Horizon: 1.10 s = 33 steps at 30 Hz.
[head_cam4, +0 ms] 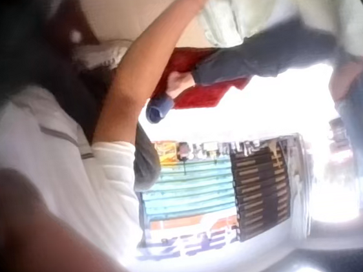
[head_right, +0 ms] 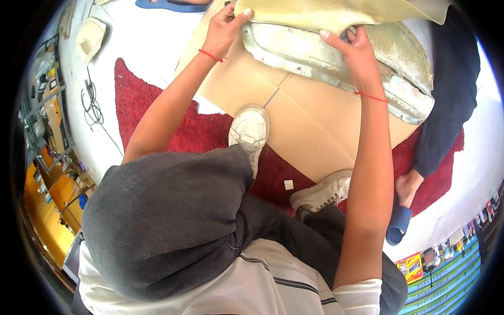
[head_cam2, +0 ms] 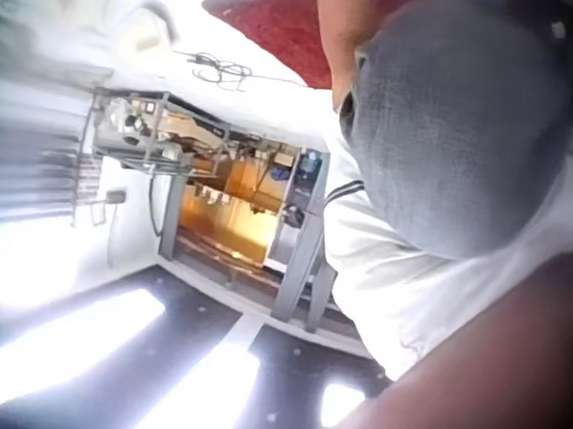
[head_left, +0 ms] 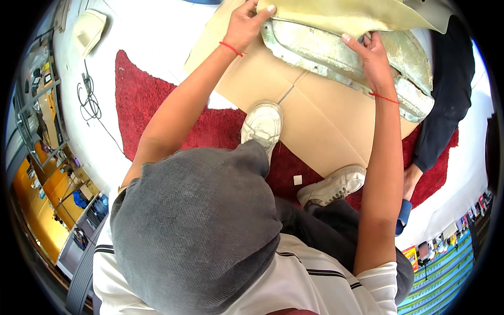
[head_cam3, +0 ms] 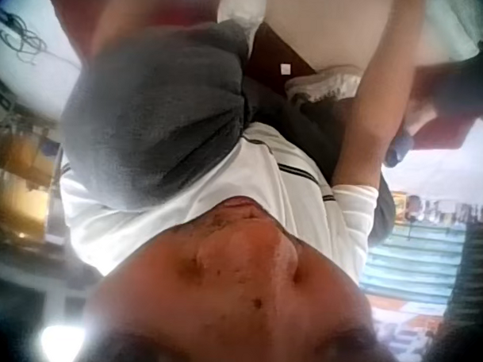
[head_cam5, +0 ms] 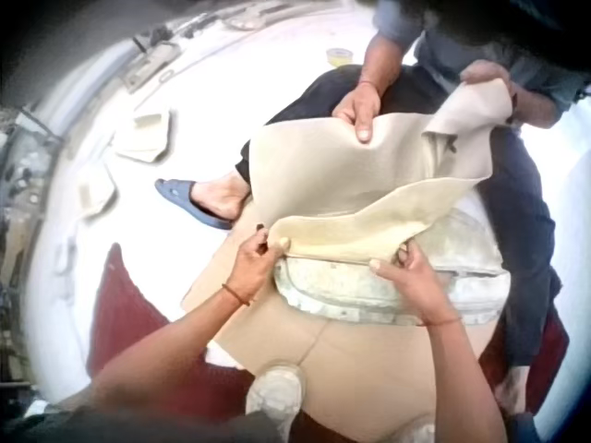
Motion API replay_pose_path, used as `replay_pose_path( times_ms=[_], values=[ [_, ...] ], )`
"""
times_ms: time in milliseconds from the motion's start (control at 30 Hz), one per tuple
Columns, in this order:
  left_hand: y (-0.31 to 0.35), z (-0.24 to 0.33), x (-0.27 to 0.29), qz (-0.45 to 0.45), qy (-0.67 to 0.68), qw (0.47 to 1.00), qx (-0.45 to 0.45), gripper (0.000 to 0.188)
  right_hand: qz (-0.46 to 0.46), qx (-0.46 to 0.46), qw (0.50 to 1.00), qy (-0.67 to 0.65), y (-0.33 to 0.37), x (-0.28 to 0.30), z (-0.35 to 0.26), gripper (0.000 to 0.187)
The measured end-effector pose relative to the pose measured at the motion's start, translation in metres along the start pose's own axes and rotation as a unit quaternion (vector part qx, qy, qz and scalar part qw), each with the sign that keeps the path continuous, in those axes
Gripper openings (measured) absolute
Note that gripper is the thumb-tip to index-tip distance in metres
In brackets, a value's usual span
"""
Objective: The person aligns and presses a light-colored fabric piece onto a larger padded base, smoothing the edges and seams by hand. They repeatedly adjust the fabric to ensure it fits the contours of the base.
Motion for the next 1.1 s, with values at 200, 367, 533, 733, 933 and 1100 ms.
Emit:
replay_pose_path(
  times_ms=[200,367,533,733,933,1100],
  values=[
    [-0.053,0.023,-0.011,-0.008,0.04,0.999,0.013,0.025,0.057,-0.029,0.989,0.131,-0.021,0.003,-0.012,0.059],
    [-0.041,0.026,-0.016,-0.007,-0.002,0.999,-0.043,0.024,0.053,-0.099,0.979,0.168,-0.008,0.004,-0.006,0.061],
    [-0.027,0.068,-0.023,0.017,-0.158,0.978,-0.137,0.024,0.066,-0.047,0.992,0.098,-0.008,0.002,-0.002,0.063],
    [-0.057,0.164,-0.049,-0.002,-0.242,0.945,-0.222,0.026,0.046,-0.123,0.987,0.092,-0.023,0.011,0.014,0.066],
    [-0.107,0.172,-0.043,-0.154,-0.178,0.97,-0.055,0.034,0.014,-0.09,0.99,-0.103,-0.018,0.015,0.015,0.064],
    [-0.07,0.075,-0.012,-0.178,0.114,0.97,0.121,0.031,0.062,-0.016,0.975,-0.213,-0.008,0.022,0.024,0.046]
  ],
)
Point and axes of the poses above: each hand's wrist, its own y-axis away from the middle knuckle, its own x-axis out of the back of the hand, z = x × y, the point moved 3 cm from there along -y, towards the middle knuckle, and after that the axes turned 8 degrees about y, right-handed, at the moved point
